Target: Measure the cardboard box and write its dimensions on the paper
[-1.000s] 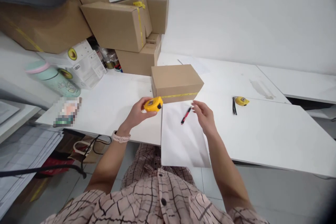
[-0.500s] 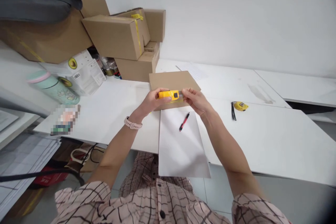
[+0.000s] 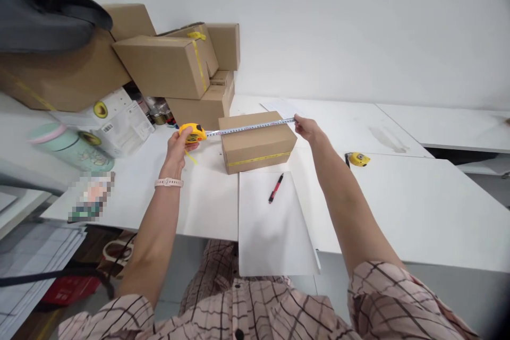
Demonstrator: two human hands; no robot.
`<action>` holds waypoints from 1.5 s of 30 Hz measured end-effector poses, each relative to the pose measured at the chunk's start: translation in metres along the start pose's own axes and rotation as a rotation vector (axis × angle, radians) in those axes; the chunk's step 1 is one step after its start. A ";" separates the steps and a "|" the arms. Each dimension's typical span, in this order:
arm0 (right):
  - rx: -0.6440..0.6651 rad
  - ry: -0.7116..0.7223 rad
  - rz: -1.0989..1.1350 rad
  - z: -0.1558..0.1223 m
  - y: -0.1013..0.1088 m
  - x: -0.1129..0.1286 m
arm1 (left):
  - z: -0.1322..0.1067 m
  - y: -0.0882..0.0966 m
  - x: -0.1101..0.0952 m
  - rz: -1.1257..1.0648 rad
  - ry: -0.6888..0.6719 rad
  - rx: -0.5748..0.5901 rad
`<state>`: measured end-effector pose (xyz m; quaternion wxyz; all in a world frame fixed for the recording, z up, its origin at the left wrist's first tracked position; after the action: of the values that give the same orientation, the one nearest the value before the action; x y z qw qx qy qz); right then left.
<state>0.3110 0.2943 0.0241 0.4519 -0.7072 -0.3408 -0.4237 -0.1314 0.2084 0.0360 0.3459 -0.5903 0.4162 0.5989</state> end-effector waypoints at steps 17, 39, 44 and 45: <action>-0.046 0.060 -0.228 -0.019 -0.030 -0.036 | -0.004 -0.034 0.006 -0.147 0.017 0.157; -0.096 0.246 -0.289 -0.033 -0.031 -0.029 | 0.001 -0.022 -0.028 -0.144 -0.093 0.212; 0.105 0.414 -0.293 -0.041 -0.055 0.004 | -0.084 -0.007 -0.018 -0.046 -0.122 0.373; 0.160 0.424 -0.321 -0.044 -0.063 0.006 | -0.107 -0.010 -0.007 0.006 -0.087 0.465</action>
<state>0.2459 0.2769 0.0620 0.4946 -0.5017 -0.3790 -0.6000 -0.0770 0.1157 0.0465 0.4883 -0.4671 0.5295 0.5129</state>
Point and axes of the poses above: each hand's wrist, its own z-axis towards the middle knuckle, its own y-axis out of the back of the hand, x = y × z, the point moved 3 cm from there along z, towards the middle knuckle, and after that the axes turned 13 degrees about z, right-handed, at the moved point
